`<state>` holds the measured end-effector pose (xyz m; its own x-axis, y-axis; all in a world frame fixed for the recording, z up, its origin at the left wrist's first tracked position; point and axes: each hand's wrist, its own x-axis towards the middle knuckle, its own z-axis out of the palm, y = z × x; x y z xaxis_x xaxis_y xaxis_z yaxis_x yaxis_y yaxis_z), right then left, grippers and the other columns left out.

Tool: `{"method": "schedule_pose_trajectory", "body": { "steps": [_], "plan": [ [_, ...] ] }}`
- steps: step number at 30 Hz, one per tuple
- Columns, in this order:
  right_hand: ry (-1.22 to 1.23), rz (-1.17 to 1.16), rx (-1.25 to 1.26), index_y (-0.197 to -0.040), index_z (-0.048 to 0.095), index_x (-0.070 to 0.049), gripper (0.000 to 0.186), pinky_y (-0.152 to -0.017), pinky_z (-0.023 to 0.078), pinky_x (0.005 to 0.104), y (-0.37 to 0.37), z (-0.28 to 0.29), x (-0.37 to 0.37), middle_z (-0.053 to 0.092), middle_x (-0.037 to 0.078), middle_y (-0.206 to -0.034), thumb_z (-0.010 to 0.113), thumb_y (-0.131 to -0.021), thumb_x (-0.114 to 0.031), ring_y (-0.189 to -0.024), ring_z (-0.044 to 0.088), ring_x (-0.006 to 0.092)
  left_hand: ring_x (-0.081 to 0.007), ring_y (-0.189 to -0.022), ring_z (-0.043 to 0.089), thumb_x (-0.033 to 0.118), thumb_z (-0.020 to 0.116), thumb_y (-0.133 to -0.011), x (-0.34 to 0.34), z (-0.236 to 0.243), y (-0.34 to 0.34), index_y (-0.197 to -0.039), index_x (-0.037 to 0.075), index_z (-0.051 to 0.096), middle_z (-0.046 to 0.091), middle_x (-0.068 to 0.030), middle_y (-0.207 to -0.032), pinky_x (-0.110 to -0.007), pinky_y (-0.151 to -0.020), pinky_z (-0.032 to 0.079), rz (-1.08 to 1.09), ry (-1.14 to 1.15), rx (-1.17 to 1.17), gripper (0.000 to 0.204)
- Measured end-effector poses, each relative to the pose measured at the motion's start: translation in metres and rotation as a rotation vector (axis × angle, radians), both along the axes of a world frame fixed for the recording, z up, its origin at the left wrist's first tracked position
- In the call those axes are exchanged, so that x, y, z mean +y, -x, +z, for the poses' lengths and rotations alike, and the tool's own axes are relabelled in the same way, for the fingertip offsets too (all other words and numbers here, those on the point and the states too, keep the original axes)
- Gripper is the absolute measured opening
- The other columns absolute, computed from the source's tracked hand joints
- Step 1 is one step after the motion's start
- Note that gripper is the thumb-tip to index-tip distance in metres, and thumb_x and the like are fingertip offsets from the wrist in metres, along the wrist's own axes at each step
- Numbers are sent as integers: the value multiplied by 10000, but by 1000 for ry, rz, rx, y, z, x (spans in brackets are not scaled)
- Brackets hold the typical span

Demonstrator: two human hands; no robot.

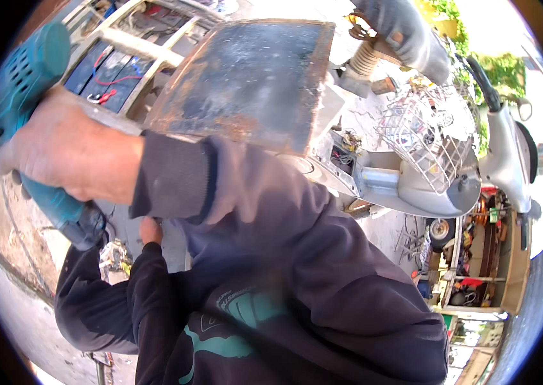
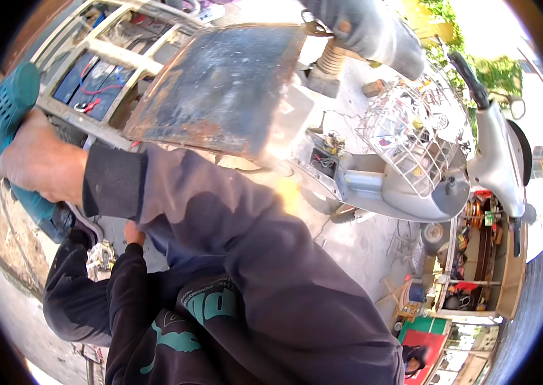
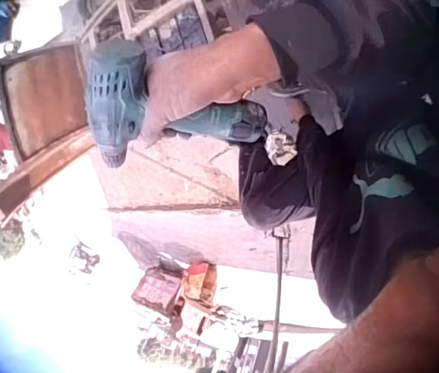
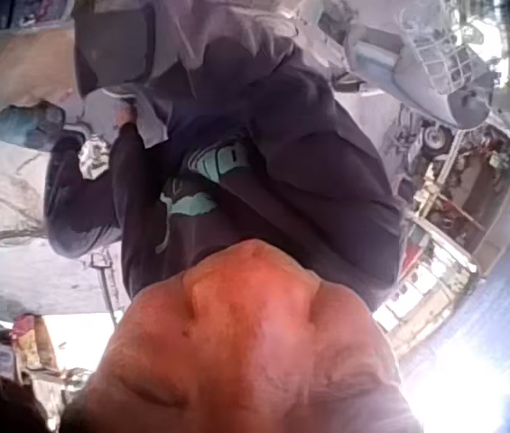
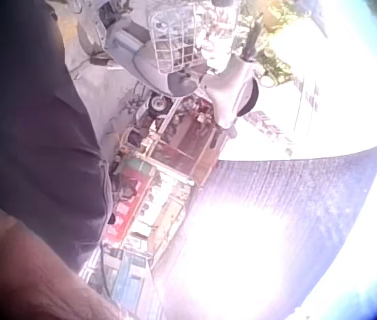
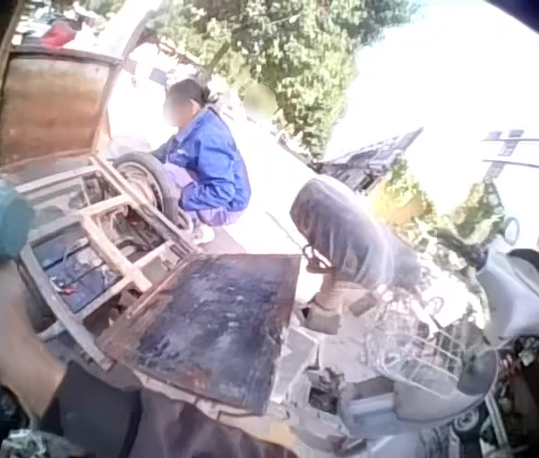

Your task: The person selects a screw from a bowl of hardware, walks to a three-wheeled vehicle, and uses a cordless drill to fasten screws into the vehicle's frame near the battery compartment. The person also uses pliers to strip the insulation from a red wire.

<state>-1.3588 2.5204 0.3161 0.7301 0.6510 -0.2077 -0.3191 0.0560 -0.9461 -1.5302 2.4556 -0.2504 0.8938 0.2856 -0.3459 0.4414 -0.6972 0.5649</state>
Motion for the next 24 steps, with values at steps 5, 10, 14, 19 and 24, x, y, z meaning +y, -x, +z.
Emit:
{"method": "schedule_pose_trajectory", "body": {
  "steps": [5, 10, 14, 19, 24],
  "plan": [
    [-42, 21, 20, -1233, 458, 5, 651, -758, 547, 433, 11, -4, 7, 607, 181, -1035, 775, -665, 11, -909, 636, 327, -335, -1301, 462, 218, 486, -905, 15, -69, 7, -1407, 109, 476, 409, -151, -1490, -465, -1042, 409, -220, -9, 90, 514],
    [11, 49, 25, -1243, 446, 2, 675, -819, 529, 449, 14, -4, -3, 596, 181, -1056, 782, -658, -6, -982, 611, 328, -307, -1346, 339, 372, 531, -913, 29, -49, 23, -1428, 51, 383, 398, -155, -1442, -473, -1117, 248, -230, 49, -83, 625],
    [-89, 22, 64, -1181, 491, 7, 573, -676, 544, 422, 17, -6, -4, 609, 155, -938, 763, -677, 25, -827, 634, 281, -283, -1184, 409, 334, 552, -922, 33, 12, 6, -1322, 41, 451, 463, -135, -1284, -440, -1001, 315, 171, 313, -68, 507],
    [-274, 182, 149, -947, 597, -2, 197, -490, 493, 308, 22, 25, -13, 596, 67, -753, 712, -806, -76, -573, 589, 161, -253, -980, 496, 287, 579, -934, 89, 168, -37, -1190, 28, 537, 543, -111, -1085, -399, -856, 399, 852, 650, -391, 367],
    [-399, 176, 208, -976, 630, -25, 192, -552, 506, 286, 24, 17, -40, 622, 40, -796, 730, -846, -125, -618, 597, 134, -223, -777, 583, 239, 605, -945, 123, 366, -67, -1057, 15, 622, 624, -86, -887, -357, -712, 483, 1124, 803, -742, 251]
  ]
}}
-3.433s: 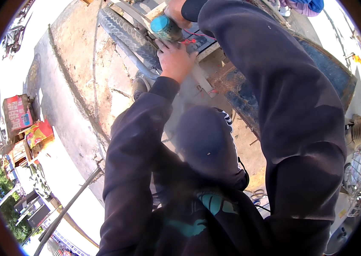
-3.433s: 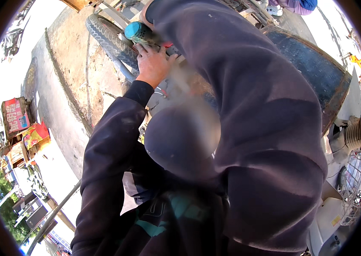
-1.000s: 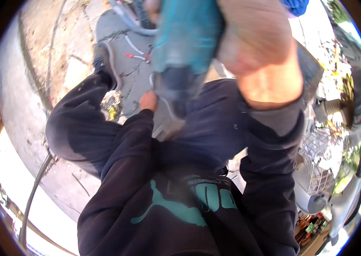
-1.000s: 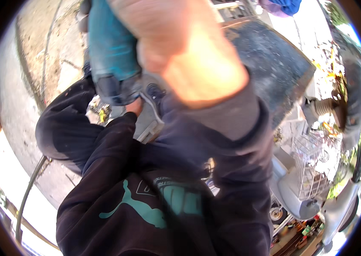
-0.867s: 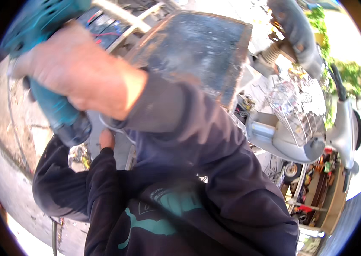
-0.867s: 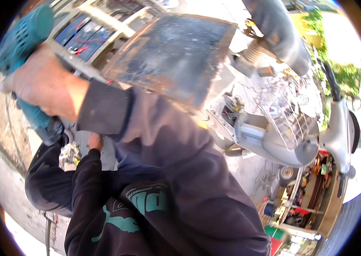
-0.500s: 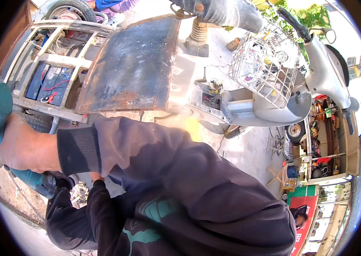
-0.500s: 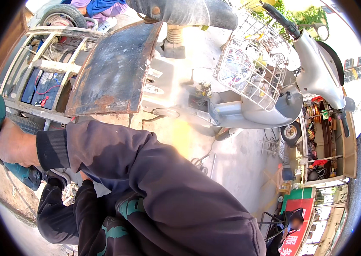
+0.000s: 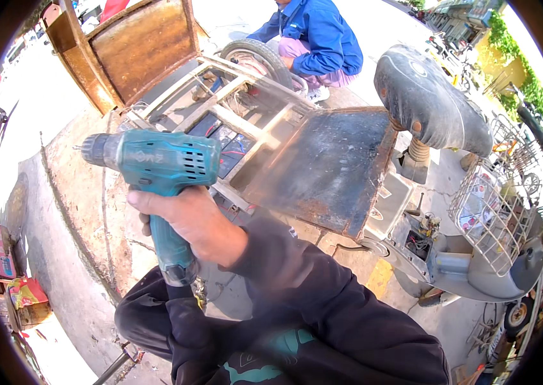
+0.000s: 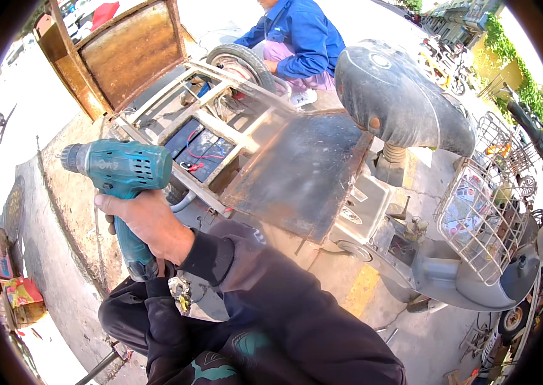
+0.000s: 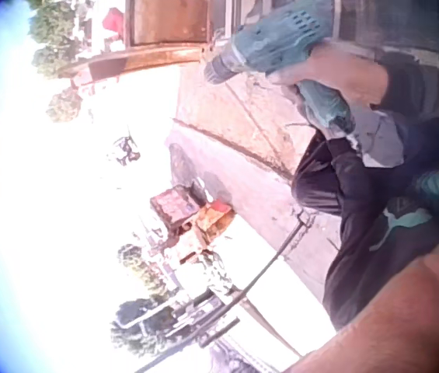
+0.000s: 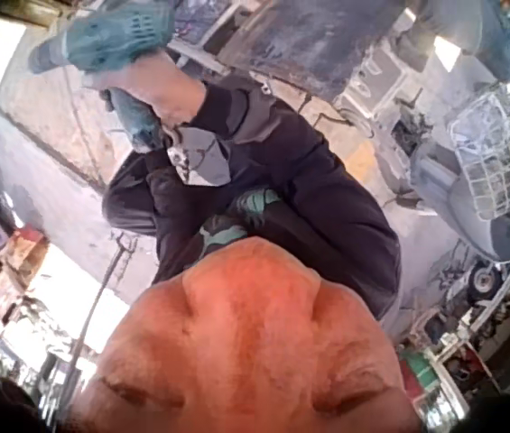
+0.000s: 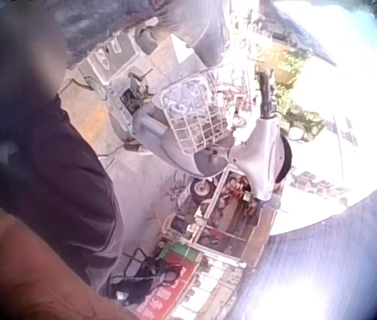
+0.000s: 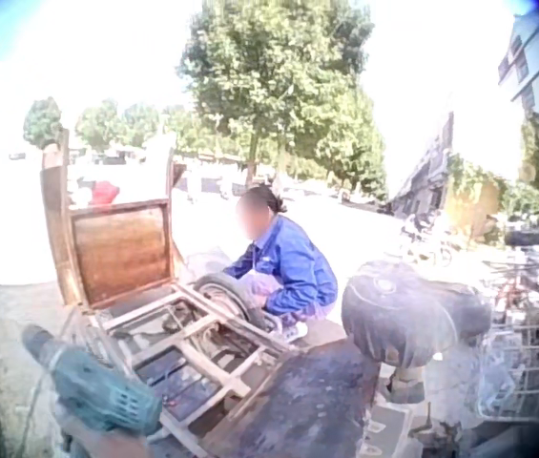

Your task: The person selects a screw from a bowl of hardware, walks to a three-wheeled vehicle, and uses a cordless drill to fasten screws into the vehicle's frame near the battery compartment. The person also uses pliers to strip the insulation from a red wire.

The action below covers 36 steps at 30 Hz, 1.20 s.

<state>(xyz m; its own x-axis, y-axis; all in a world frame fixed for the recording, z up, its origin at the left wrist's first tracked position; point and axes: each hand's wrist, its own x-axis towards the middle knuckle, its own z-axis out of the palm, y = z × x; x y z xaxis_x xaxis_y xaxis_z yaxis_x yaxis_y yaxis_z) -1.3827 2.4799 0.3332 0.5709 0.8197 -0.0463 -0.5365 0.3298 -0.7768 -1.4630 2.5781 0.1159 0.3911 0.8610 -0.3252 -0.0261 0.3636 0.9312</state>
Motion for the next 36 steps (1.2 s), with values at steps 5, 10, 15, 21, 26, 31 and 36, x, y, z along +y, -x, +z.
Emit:
{"method": "schedule_pose_trajectory", "body": {
  "steps": [5, 10, 15, 21, 26, 31, 36],
  "plan": [
    [-70, 79, 103, -993, 642, -26, 207, -591, 510, 274, 12, -12, -11, 630, 30, -817, 743, -834, -114, -656, 599, 121, -89, -760, 543, 165, 580, -989, 91, 89, 25, -1136, -9, 614, 608, -21, -925, -214, -677, 480, -34, -217, -540, 231],
    [-69, 72, 79, -1011, 648, -40, 209, -617, 505, 263, 10, -19, -10, 631, 20, -832, 735, -835, -110, -688, 599, 117, -149, -949, 627, 181, 560, -997, 98, 205, 11, -1233, -36, 552, 646, -105, -1065, -244, -798, 532, -50, -447, -639, 321],
    [-34, 91, 25, -1027, 646, -46, 230, -648, 509, 264, 6, -16, -8, 637, 14, -878, 745, -834, -123, -712, 602, 111, -207, -1033, 635, 214, 533, -1009, 79, 222, -2, -1227, -21, 549, 641, -166, -1172, -294, -848, 536, -119, -343, -699, 321],
    [12, 118, -32, -1065, 616, -28, 216, -640, 512, 264, -11, -28, -5, 621, 24, -857, 697, -873, -84, -702, 609, 114, -218, -1065, 623, 244, 532, -1010, 73, 209, -23, -1218, 14, 536, 632, -175, -1191, -296, -879, 518, -2, -241, -767, 310],
    [39, 103, 6, -1054, 614, -29, 199, -621, 506, 256, -15, -24, -1, 617, 23, -824, 689, -880, -90, -686, 605, 113, -209, -1026, 636, 226, 504, -1021, 74, 209, -28, -1193, 6, 543, 640, -179, -1174, -295, -841, 523, -5, -240, -795, 282],
    [80, 130, 13, -990, 639, -50, 190, -614, 471, 242, -15, -26, 2, 617, -6, -823, 741, -855, -138, -669, 558, 73, -143, -853, 630, 223, 518, -1016, 79, 204, -25, -1129, -9, 568, 668, -171, -1098, -259, -749, 516, 55, -205, -741, 263],
    [121, 130, -100, -1029, 644, -34, 212, -686, 498, 256, -17, -29, 8, 646, 13, -897, 729, -860, -128, -756, 586, 84, -107, -778, 608, 232, 529, -1012, 89, 197, -16, -1113, -8, 576, 676, -162, -1073, -246, -728, 516, 64, -160, -707, 264]
  ]
}}
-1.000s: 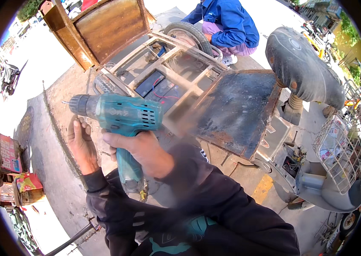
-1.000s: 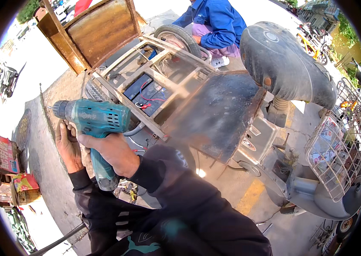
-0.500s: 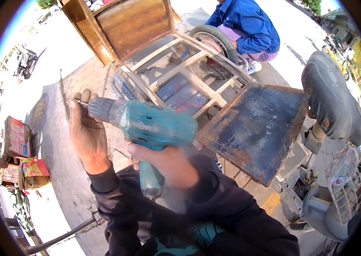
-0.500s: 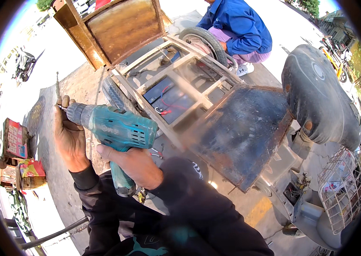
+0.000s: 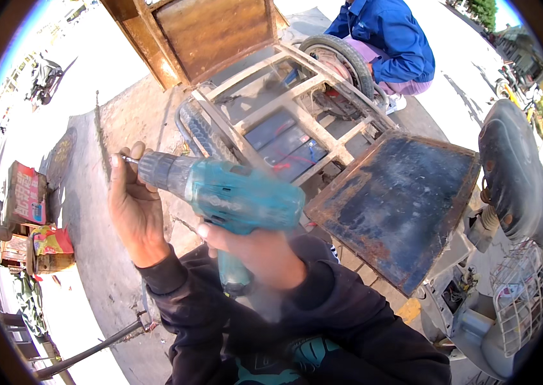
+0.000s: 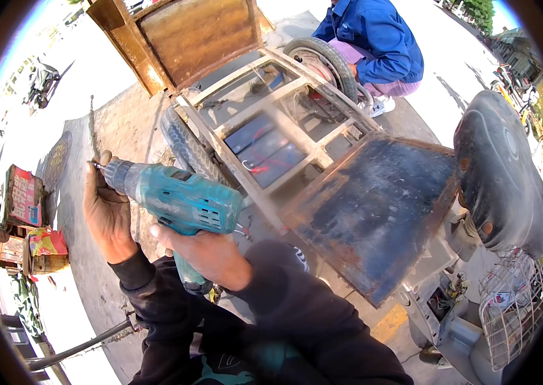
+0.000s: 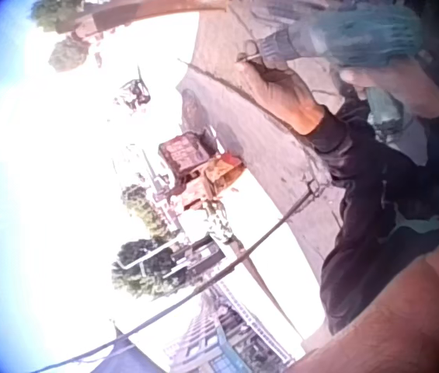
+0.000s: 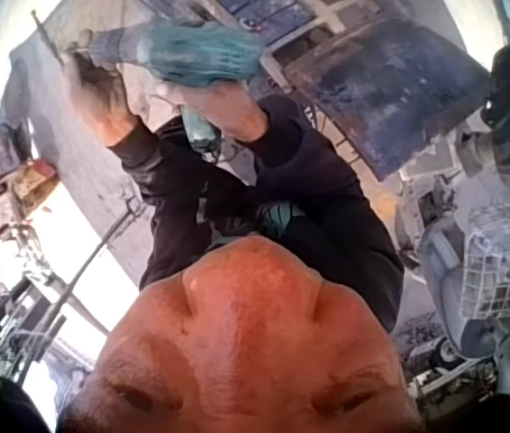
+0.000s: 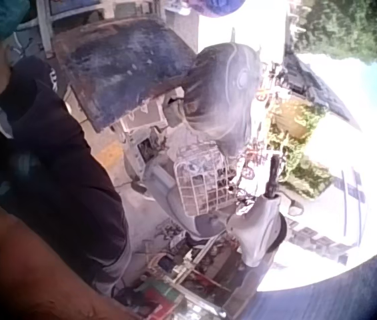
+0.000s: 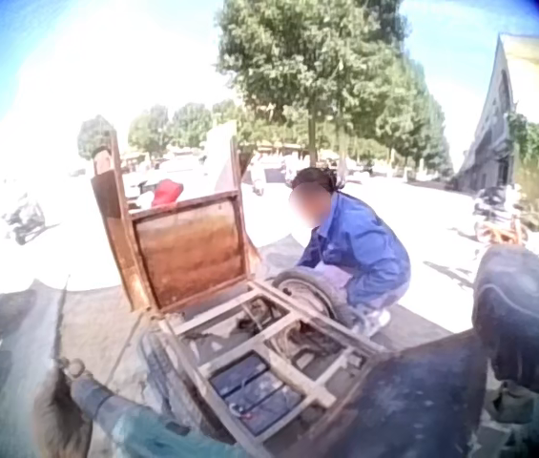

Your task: The person selects a screw from a bowl of hardware, walks to a three-wheeled vehicle, and uses a cordless drill to fasten screws into the vehicle's frame near the battery compartment. The person also uses pliers to strip the insulation from a red wire.

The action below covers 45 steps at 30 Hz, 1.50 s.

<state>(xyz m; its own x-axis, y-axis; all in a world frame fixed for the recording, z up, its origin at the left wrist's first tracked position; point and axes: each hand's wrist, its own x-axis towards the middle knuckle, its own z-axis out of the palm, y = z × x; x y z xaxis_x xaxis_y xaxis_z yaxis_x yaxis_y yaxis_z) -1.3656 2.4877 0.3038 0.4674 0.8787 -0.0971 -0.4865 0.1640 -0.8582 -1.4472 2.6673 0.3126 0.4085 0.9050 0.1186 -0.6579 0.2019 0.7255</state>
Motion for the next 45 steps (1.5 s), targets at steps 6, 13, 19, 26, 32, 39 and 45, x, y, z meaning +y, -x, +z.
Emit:
{"method": "schedule_pose_trajectory", "body": {
  "steps": [6, 13, 19, 26, 32, 39, 45],
  "plan": [
    [-7, -91, -195, -1097, 644, -16, 273, -780, 513, 288, 9, -6, 6, 671, 36, -1002, 725, -852, -105, -888, 612, 109, -160, -906, 644, 226, 527, -1011, 4, -4, 6, -1123, -4, 577, 674, -151, -1078, -297, -782, 532, -11, 43, 17, 260],
    [-261, -174, -381, -1021, 650, -1, 221, -712, 523, 314, 8, -33, 6, 685, 90, -911, 728, -827, -73, -792, 661, 180, -219, -941, 658, 185, 541, -1002, 7, -7, 13, -1103, 22, 598, 682, -148, -1067, -357, -835, 553, -187, 65, -116, 200],
    [-72, -48, -372, -965, 635, -6, 158, -609, 502, 287, 11, -14, 3, 655, 40, -844, 706, -865, -106, -688, 625, 149, -213, -966, 640, 223, 564, -993, 4, -6, 16, -1195, 18, 553, 671, -139, -1069, -336, -843, 539, -163, 45, -174, 289],
    [-16, 226, 410, -1057, 591, -39, 204, -663, 506, 307, 3, 6, 4, 581, 36, -819, 674, -882, -105, -720, 586, 141, -204, -1089, 619, 212, 512, -1017, 10, -13, 21, -1235, 6, 566, 656, -107, -1159, -357, -947, 512, -166, -72, -121, 305],
    [1, 217, 394, -1037, 583, -33, 191, -673, 506, 310, 3, 8, 4, 569, 40, -815, 670, -885, -109, -717, 582, 155, -179, -1053, 612, 219, 505, -1021, 8, -10, 21, -1231, 11, 558, 650, -79, -1127, -341, -912, 516, -127, -64, -110, 300],
    [-58, 188, 386, -1060, 598, -25, 214, -667, 504, 295, 8, 8, 8, 596, 38, -865, 679, -886, -119, -725, 590, 147, -158, -988, 613, 217, 505, -1022, 8, -7, 21, -1173, 13, 581, 647, -75, -1092, -327, -868, 517, -126, -88, -103, 265],
    [36, 152, 267, -1064, 603, -16, 218, -662, 498, 280, 13, 8, 8, 606, 38, -902, 682, -883, -109, -727, 591, 126, -185, -922, 656, 195, 554, -993, 9, -9, 21, -1187, -37, 558, 675, -170, -1069, -305, -819, 537, -74, -39, -121, 303]
  ]
}}
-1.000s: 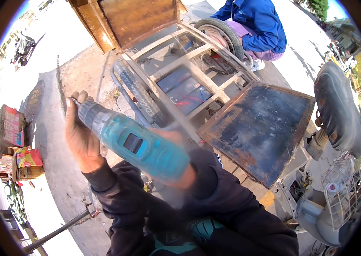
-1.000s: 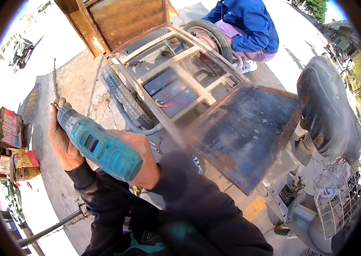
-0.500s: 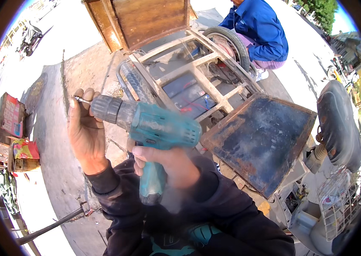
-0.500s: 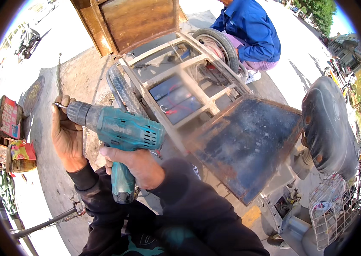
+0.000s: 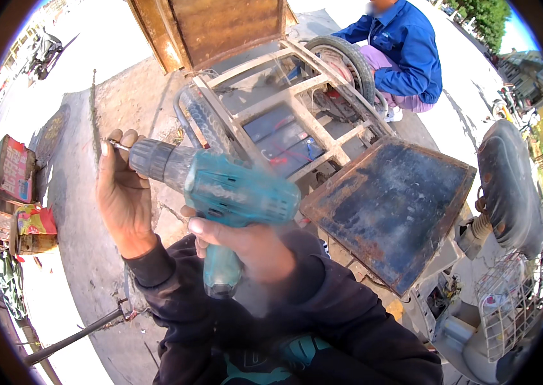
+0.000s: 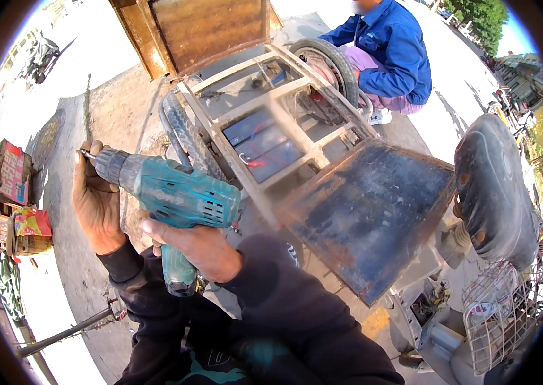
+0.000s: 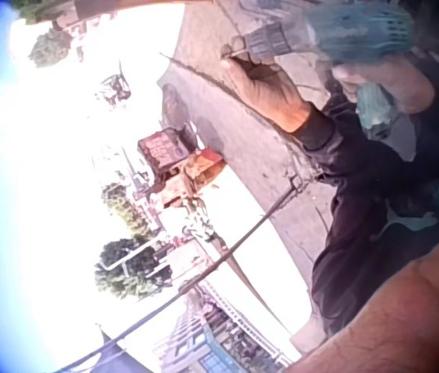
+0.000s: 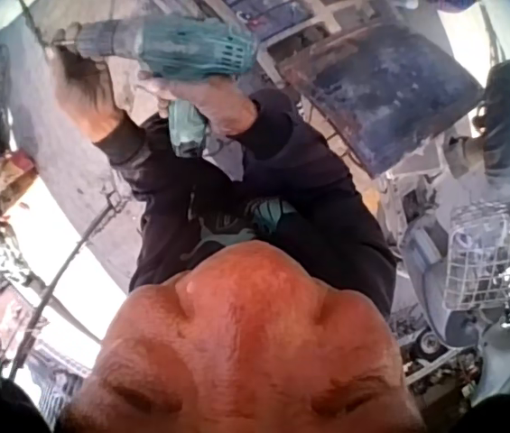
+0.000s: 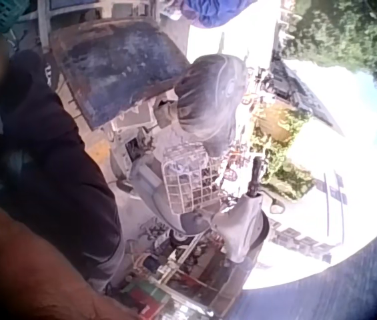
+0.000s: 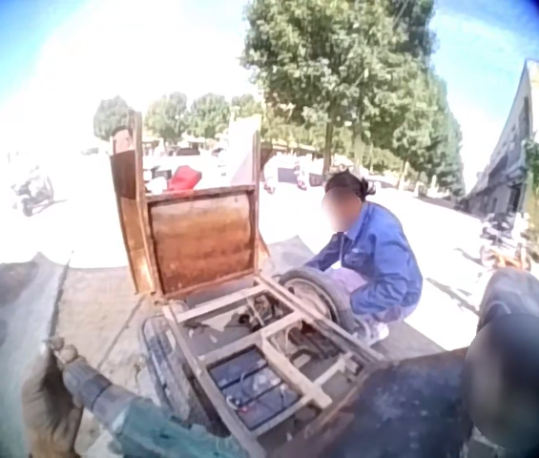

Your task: The person selects a screw from a bowl of hardware, walks to a three-wheeled vehicle, and uses a cordless drill to fasten screws into the vehicle's frame near the battery compartment. The person also uses pliers to strip the insulation from a red wire.

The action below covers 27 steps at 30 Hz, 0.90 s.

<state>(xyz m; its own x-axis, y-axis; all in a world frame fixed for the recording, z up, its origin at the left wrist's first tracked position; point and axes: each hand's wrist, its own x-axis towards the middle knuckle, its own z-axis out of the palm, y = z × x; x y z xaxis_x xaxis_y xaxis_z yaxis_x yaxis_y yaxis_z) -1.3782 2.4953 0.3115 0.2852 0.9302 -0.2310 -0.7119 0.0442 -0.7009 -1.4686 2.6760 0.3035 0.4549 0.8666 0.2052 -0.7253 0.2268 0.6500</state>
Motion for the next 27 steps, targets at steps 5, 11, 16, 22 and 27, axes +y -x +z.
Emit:
{"method": "schedule_pose_trajectory", "body": {
  "steps": [5, 11, 16, 22, 27],
  "plan": [
    [-99, 45, 87, -1084, 581, -27, 228, -651, 499, 299, -4, -7, 1, 595, 37, -895, 668, -888, -105, -733, 578, 131, -177, -934, 650, 201, 553, -995, -1, 0, 0, -1195, -37, 557, 672, -170, -1075, -290, -825, 527, 4, -4, -3, 311],
    [-107, 104, 358, -1109, 563, -15, 255, -647, 510, 330, -4, -11, 4, 572, 39, -890, 660, -891, -106, -727, 557, 139, -199, -1024, 624, 255, 510, -1017, -3, 2, -1, -1219, -27, 549, 656, -155, -1116, -322, -886, 498, 41, -30, 64, 349],
    [-102, 137, 422, -1109, 566, 1, 265, -644, 515, 342, -3, -12, 5, 562, 40, -881, 662, -893, -120, -732, 556, 143, -227, -1096, 586, 262, 481, -1031, -3, 4, 4, -1242, -15, 539, 634, -104, -1098, -366, -949, 465, -58, -86, -33, 354],
    [-163, 156, 434, -1104, 576, -6, 237, -638, 512, 353, -3, -14, 6, 597, 50, -948, 645, -902, -108, -746, 552, 143, -221, -1094, 597, 268, 471, -1032, -5, 7, 4, -1251, -14, 545, 647, -112, -1121, -367, -935, 483, -42, -73, -27, 365],
    [-155, 133, 452, -1108, 576, -5, 232, -635, 509, 357, -1, -17, 6, 609, 58, -975, 635, -906, -102, -742, 550, 141, -234, -1050, 637, 285, 475, -1028, -10, 9, 1, -1229, -33, 549, 675, -151, -1099, -372, -915, 503, -31, -38, -41, 384]
  ]
}}
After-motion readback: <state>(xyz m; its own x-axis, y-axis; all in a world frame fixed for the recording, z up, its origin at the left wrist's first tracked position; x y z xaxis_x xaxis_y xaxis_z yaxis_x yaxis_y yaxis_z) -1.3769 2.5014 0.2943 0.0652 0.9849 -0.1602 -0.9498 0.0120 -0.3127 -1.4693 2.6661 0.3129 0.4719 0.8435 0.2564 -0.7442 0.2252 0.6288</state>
